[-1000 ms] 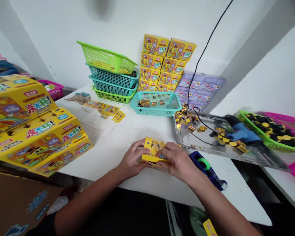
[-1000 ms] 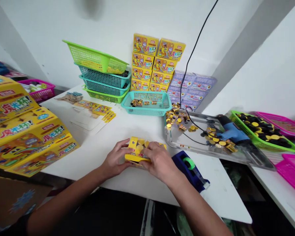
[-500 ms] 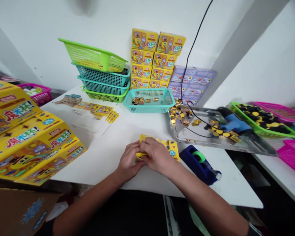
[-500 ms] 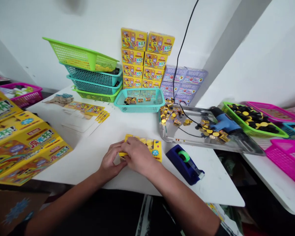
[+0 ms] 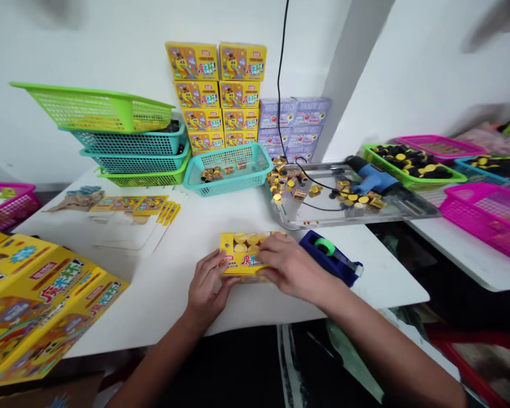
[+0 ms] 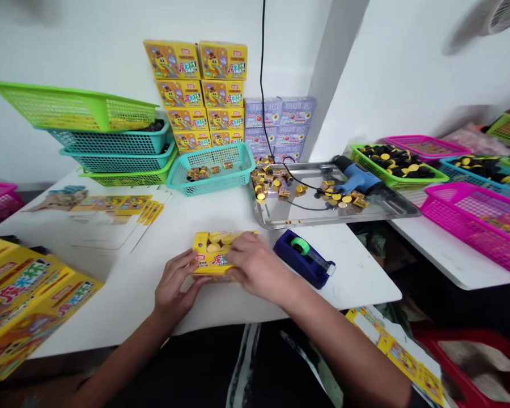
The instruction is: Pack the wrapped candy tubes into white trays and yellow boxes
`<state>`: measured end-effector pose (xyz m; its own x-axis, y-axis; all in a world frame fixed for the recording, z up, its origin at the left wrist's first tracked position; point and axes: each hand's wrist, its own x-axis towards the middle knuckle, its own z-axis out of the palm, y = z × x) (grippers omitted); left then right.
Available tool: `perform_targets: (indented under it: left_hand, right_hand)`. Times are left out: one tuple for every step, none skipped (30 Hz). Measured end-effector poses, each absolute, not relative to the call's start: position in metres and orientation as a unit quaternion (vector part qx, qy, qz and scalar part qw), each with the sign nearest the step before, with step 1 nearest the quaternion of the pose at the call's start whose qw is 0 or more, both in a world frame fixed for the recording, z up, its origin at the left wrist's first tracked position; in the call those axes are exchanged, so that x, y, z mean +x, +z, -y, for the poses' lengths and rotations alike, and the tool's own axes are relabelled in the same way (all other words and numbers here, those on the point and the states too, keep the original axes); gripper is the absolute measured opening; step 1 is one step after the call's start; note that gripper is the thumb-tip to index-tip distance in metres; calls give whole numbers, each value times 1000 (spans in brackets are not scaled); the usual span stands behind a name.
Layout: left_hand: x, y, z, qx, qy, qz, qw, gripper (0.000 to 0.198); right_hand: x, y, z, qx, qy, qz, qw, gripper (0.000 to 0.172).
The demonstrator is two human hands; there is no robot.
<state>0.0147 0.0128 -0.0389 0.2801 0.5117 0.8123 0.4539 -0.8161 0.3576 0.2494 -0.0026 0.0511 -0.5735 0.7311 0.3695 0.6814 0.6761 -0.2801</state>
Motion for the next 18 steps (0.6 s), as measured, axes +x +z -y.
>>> perform_targets:
  left_hand:
    - [15,-38,-13,801,517,-302,26,37]
    - [15,-38,-14,803,514,-302,25,36]
    - [16,-38,-14,804,513,-302,23,35]
    - [16,-37,-14,804,512,-301,22,34]
    - [16,-37,-15,804,512,-301,20,34]
    - [17,-36,-15,805,512,-300,19,34]
    - [17,-36,-16,805,513,-298,19,34]
    - [18,-36,-16,805,514,-295,18,35]
    - [18,-36,-16,804,517,-292,18,35]
    - [19,-36,-16,804,518,-292,18,35]
    - [19,-36,-15,803,520,-292,19,35]
    - [20,-36,-15,801,521,-294,20,36]
    - [20,-36,-14,799,522,-297,21,37]
    - [21,-36,-14,798,523,-300,20,37]
    - [21,-36,-13,797,523,-302,14,37]
    - [21,-36,-12,797,521,-306,2,36]
    - [21,-36,-11,797,517,-312,-14,34]
    - [21,-36,-10,799,509,-317,-33,34]
  right_hand:
    - [263,47,7,-409,50,877,248,20]
    - [276,41,10,-414,47,869,267,25]
    - [285,33,13,-416,42,861,289,29]
    - [291,24,15,-417,38,853,311,31]
    - [294,15,15,-417,35,844,334,30]
    - [294,7,15,-420,33,833,359,29]
    - [292,1,14,-423,32,819,387,27]
    - [288,-4,13,-426,35,804,413,25]
    - [284,-7,11,-428,42,789,440,23]
    - [281,-9,9,-427,50,774,464,20]
    - [278,-9,8,-426,58,762,485,18]
    - [275,-9,7,-424,66,752,501,15]
    - [274,-10,7,-424,72,744,512,13]
    - [273,-10,8,-424,77,738,519,12]
    - [272,-12,10,-424,79,734,525,12]
    - [272,-13,12,-425,80,730,530,13]
    - [271,-16,14,-427,79,724,535,14]
    - [271,-18,16,-429,79,719,541,16]
